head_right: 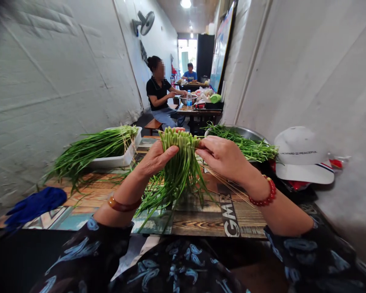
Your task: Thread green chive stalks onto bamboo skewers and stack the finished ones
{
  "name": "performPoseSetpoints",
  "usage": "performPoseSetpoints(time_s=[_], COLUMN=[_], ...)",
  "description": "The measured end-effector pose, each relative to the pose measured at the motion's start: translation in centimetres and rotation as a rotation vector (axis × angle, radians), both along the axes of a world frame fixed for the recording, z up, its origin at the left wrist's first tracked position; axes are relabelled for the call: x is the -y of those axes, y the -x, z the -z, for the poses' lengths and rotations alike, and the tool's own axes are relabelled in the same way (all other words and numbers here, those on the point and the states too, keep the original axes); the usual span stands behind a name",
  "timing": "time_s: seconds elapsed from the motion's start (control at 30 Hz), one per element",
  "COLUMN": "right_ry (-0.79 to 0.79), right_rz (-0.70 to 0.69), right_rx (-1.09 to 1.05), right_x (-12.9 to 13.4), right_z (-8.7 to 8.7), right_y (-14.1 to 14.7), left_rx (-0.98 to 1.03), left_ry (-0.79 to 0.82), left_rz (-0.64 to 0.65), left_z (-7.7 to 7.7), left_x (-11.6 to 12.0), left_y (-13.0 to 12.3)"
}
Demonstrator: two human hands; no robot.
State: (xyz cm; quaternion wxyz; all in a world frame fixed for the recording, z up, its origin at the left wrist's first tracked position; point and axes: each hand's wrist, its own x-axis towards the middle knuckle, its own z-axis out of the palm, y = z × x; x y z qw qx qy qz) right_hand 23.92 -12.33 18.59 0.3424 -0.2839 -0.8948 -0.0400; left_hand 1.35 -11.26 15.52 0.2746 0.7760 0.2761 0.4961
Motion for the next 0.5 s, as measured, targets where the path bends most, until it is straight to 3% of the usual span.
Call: performPoseSetpoints(time_s=[0.13,0.27,0.4,0.5], right_ry=[0.003,-0.045,-0.123,-0.197], right_rz=[0.009,-0.008,0.09,0.18], right_rx=[-0.063,-0.053,-0.073,-0.109], right_x=[-0.7,-1.2,-1.1,-0.7], right_z=[-0.7,-2.3,-4.0,-4.9], right_y=[0.3,-0.2,-0.4,-0.2], left_rx=[0.187,0.326,0.388,0.352], left_ry=[0.118,0.018,-0.015,0.159], left_rz=[-0.054,-0.126,-0.054,0.068], left_z=[-0.1,-1.7,-3.2,-2.0], left_x=[-0.6,-1.1,-1.8,-2.1], left_y=[-0.3,-0.5,-0.3,0.1])
